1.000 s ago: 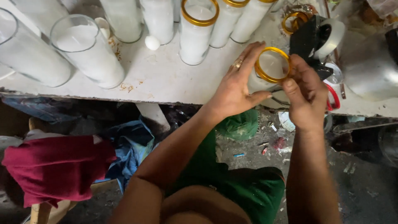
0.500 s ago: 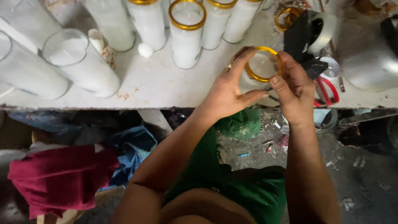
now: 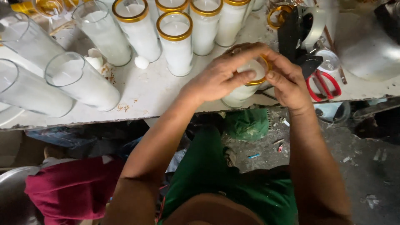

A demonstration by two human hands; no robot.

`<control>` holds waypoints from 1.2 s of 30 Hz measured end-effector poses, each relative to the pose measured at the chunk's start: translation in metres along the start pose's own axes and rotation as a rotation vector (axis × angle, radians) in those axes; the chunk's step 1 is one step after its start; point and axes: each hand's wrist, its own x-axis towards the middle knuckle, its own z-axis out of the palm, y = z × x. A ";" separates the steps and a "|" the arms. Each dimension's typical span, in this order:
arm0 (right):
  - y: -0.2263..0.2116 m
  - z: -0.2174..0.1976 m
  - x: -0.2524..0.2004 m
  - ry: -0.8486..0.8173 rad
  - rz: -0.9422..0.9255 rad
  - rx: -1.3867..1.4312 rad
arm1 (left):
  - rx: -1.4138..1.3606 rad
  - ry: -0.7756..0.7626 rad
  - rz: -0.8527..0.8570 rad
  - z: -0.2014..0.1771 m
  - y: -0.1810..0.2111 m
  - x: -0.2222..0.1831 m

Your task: Fitting decorative gold rings onto the rims of glass candle jars and using a small tool for jar preparation.

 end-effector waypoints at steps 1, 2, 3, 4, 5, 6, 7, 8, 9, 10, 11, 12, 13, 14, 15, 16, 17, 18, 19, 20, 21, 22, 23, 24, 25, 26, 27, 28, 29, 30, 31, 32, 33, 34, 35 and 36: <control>0.002 -0.001 -0.001 -0.007 -0.022 0.038 | -0.002 -0.049 0.061 0.004 -0.006 0.002; -0.001 0.003 -0.001 0.000 -0.022 0.039 | -0.004 -0.055 0.062 0.002 -0.005 0.002; -0.004 0.008 -0.001 0.031 -0.018 0.046 | 0.049 -0.056 0.090 0.001 -0.004 0.003; -0.008 0.011 -0.002 0.059 -0.014 0.053 | 0.101 -0.054 0.118 0.000 -0.003 0.003; -0.012 0.012 -0.004 0.064 -0.012 0.052 | 0.098 -0.058 0.119 0.000 -0.003 0.006; -0.016 0.014 -0.006 0.100 -0.025 0.003 | 0.183 -0.092 0.132 -0.001 -0.003 0.008; -0.020 0.017 -0.008 0.136 -0.037 -0.046 | 0.268 -0.126 0.146 -0.002 -0.003 0.010; -0.018 0.016 -0.012 0.144 -0.038 -0.047 | 0.266 -0.133 0.150 -0.004 -0.002 0.011; -0.016 0.015 -0.016 0.160 -0.026 -0.120 | 0.268 -0.165 0.141 -0.007 0.000 0.012; -0.014 0.014 -0.019 0.179 -0.016 -0.196 | 0.270 -0.200 0.136 -0.009 0.001 0.014; -0.015 0.013 -0.027 0.190 -0.021 -0.199 | 0.270 -0.208 0.146 -0.011 0.004 0.015; -0.016 0.011 -0.034 0.232 0.001 -0.226 | 0.294 -0.223 0.093 -0.014 0.007 0.016; -0.017 0.009 -0.040 0.274 0.023 -0.252 | 0.317 -0.237 0.041 -0.016 0.010 0.017; -0.014 0.002 -0.048 0.280 0.026 -0.250 | 0.315 -0.243 0.040 -0.015 0.013 0.018; -0.011 -0.005 -0.056 0.336 0.023 -0.295 | 0.328 -0.225 -0.020 -0.014 0.017 0.017; -0.007 -0.014 -0.064 0.393 0.016 -0.342 | 0.342 -0.205 -0.076 -0.013 0.019 0.019; -0.006 -0.020 -0.065 0.399 0.015 -0.343 | 0.342 -0.210 -0.072 -0.009 0.020 0.018; -0.005 -0.028 -0.069 0.513 -0.004 -0.395 | 0.371 -0.175 -0.013 -0.003 0.020 0.020; -0.005 -0.037 -0.073 0.626 -0.023 -0.446 | 0.399 -0.139 0.045 0.003 0.020 0.021; -0.001 -0.052 -0.072 0.641 -0.022 -0.461 | 0.386 -0.146 0.062 0.008 0.020 0.021; 0.004 -0.067 -0.071 0.767 -0.053 -0.531 | 0.458 -0.109 0.078 0.012 0.021 0.020; 0.009 -0.081 -0.071 0.889 -0.085 -0.599 | 0.529 -0.070 0.089 0.015 0.021 0.018; 0.017 -0.100 -0.067 0.901 -0.082 -0.612 | 0.517 -0.076 0.101 0.016 0.021 0.019; 0.026 -0.119 -0.063 0.843 -0.057 -0.649 | 0.520 -0.061 0.102 0.017 0.021 0.019; 0.034 -0.137 -0.059 0.784 -0.031 -0.685 | 0.523 -0.046 0.102 0.017 0.021 0.019; 0.038 -0.141 -0.046 0.789 -0.030 -0.691 | 0.517 -0.047 0.107 0.017 0.021 0.018; 0.043 -0.145 -0.034 0.816 0.161 -0.608 | 0.496 -0.054 0.082 0.017 0.022 0.017; 0.047 -0.150 -0.020 0.837 0.347 -0.518 | 0.478 -0.060 0.057 0.016 0.022 0.017; 0.035 -0.143 -0.011 0.843 0.345 -0.523 | 0.474 -0.060 0.065 0.017 0.022 0.018; 0.025 -0.134 -0.001 0.807 0.465 -0.423 | 0.480 -0.063 0.029 0.018 0.022 0.017; 0.014 -0.125 0.009 0.768 0.582 -0.322 | 0.485 -0.066 -0.007 0.018 0.022 0.016; 0.022 -0.131 0.011 0.764 0.583 -0.324 | 0.485 -0.062 -0.010 0.019 0.020 0.016; 0.030 -0.137 0.013 0.714 0.495 -0.317 | 0.491 -0.051 0.000 0.020 0.019 0.015; 0.038 -0.143 0.016 0.663 0.406 -0.307 | 0.499 -0.040 0.008 0.020 0.017 0.015; 0.029 -0.138 0.017 0.659 0.405 -0.306 | 0.501 -0.037 0.005 0.020 0.017 0.015; 0.020 -0.133 0.017 0.773 0.265 -0.234 | 0.509 -0.043 0.005 0.020 0.018 0.015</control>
